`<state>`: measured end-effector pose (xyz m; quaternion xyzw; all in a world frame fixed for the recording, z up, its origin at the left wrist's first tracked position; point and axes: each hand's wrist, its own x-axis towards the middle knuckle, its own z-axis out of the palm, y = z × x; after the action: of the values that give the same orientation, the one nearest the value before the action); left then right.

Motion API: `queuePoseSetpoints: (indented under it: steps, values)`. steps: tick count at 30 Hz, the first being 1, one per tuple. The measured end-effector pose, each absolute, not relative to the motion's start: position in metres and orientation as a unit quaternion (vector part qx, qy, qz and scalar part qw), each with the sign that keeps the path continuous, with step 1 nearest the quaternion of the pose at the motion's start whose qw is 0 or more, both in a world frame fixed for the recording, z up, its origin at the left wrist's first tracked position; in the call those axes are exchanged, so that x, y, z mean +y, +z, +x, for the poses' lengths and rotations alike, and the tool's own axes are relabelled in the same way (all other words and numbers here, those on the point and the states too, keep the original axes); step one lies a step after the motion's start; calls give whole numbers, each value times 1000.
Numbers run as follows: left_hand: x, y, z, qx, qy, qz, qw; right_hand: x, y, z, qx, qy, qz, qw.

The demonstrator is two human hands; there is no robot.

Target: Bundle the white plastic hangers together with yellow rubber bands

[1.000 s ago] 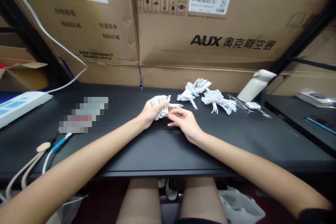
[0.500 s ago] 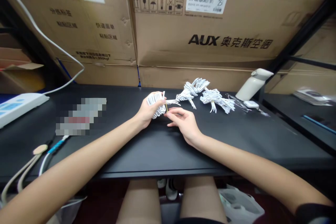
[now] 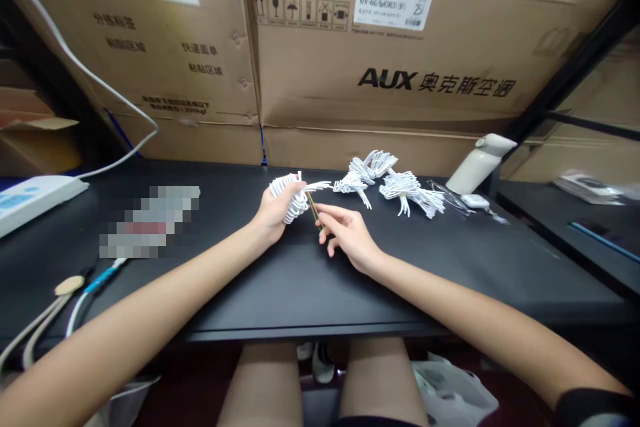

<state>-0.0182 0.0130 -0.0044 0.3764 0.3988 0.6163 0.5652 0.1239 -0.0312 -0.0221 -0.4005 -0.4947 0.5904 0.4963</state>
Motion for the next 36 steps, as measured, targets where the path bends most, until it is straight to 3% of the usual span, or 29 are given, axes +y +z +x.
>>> queuePoseSetpoints:
  steps: [11,19,26,36]
  values:
    - [12,-5,-18,417,592,384,572,-25,-30,126,-547,554,-363,512]
    - [7,-2,-15,414,565,383,602,-17,-38,128,-546,518,-417,509]
    - [10,-8,-15,396,577,391,598,-22,-30,132,-747,210,-390,495]
    - [12,-10,-16,403,603,397,563,-28,-26,130,-774,68,-351,523]
